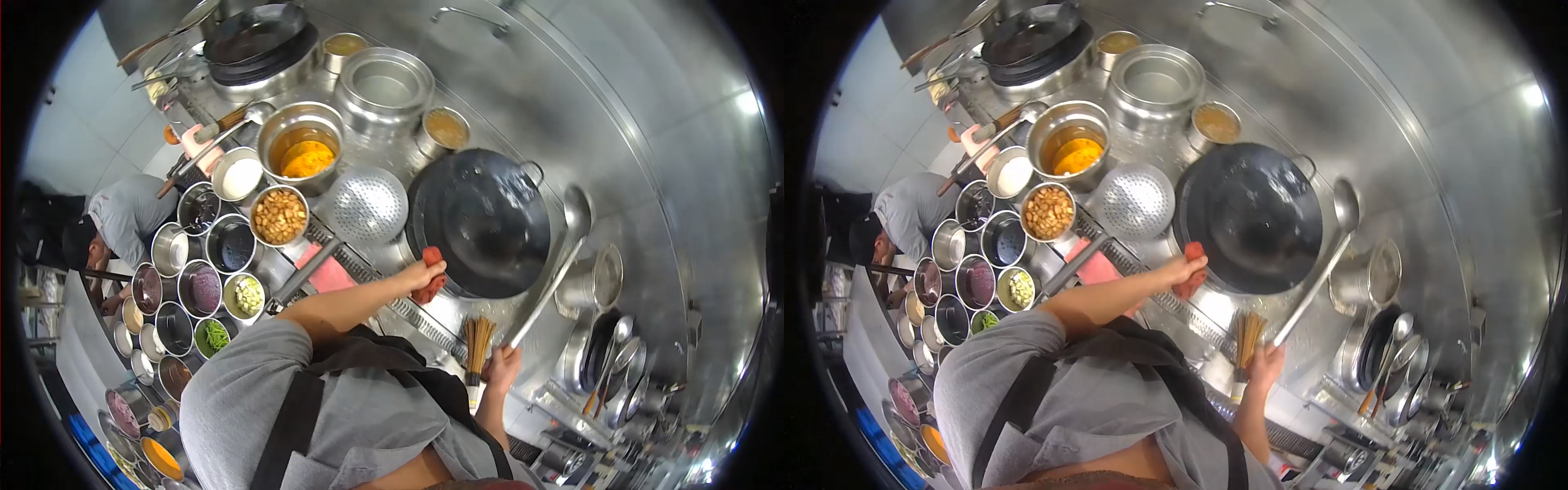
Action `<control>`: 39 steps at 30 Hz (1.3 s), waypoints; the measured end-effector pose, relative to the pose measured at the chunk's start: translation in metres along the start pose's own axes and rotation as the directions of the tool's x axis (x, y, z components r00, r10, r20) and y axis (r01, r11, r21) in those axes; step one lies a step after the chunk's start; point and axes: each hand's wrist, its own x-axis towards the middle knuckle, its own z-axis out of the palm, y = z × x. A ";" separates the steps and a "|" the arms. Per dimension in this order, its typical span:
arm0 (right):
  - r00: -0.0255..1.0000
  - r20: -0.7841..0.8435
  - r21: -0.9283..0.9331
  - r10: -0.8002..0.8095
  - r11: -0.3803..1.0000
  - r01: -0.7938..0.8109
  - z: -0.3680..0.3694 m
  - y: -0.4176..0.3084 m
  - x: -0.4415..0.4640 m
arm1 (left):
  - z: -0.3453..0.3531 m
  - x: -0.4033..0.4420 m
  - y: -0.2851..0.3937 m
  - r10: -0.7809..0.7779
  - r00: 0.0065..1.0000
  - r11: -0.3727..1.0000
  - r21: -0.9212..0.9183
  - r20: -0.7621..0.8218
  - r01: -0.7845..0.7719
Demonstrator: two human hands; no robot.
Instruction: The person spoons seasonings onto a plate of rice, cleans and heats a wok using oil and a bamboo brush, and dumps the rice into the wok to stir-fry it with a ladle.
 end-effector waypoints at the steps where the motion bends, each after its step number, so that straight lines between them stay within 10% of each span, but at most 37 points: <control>1: 0.997 0.072 0.033 -0.013 0.999 0.010 0.020 -0.021 0.022 | -0.013 -0.003 -0.001 0.041 0.999 0.995 0.085 0.008 -0.041; 7: 0.855 0.410 -0.194 -0.318 0.885 0.422 0.178 -0.189 0.141 | -0.135 -0.041 -0.058 0.091 0.992 0.927 0.372 -0.084 -0.054; 9: 0.624 0.480 -0.361 -0.616 0.510 0.781 0.246 -0.195 0.199 | -0.148 -0.094 -0.028 0.222 0.925 0.913 0.399 -0.308 -0.087; 10: 0.311 0.417 -0.326 -0.854 0.178 0.928 0.279 -0.205 0.214 | -0.158 -0.112 -0.023 0.225 0.917 0.916 0.393 -0.328 -0.084; 12: 0.647 0.581 -0.457 -0.493 0.460 0.761 0.338 -0.232 0.221 | -0.173 -0.142 -0.017 0.039 0.938 0.986 0.165 -0.344 0.019; 15: 0.768 0.640 -0.383 -0.034 0.852 0.357 0.396 -0.276 0.197 | -0.179 -0.185 -0.004 -0.012 0.896 0.993 0.102 -0.444 0.063; 21: 0.636 0.769 0.262 0.061 0.877 -0.402 0.429 -0.271 0.188 | -0.190 -0.209 -0.042 0.082 0.831 0.955 0.281 -0.550 0.091; 31: 0.602 0.786 0.452 -0.141 0.796 -0.403 0.273 -0.236 0.134 | -0.168 -0.234 -0.043 0.137 0.803 0.943 0.325 -0.581 0.074; 39: 0.568 0.815 0.357 -0.111 0.869 -0.342 0.046 -0.172 0.058 | -0.138 -0.294 -0.111 -0.083 0.819 0.525 0.673 -0.568 0.521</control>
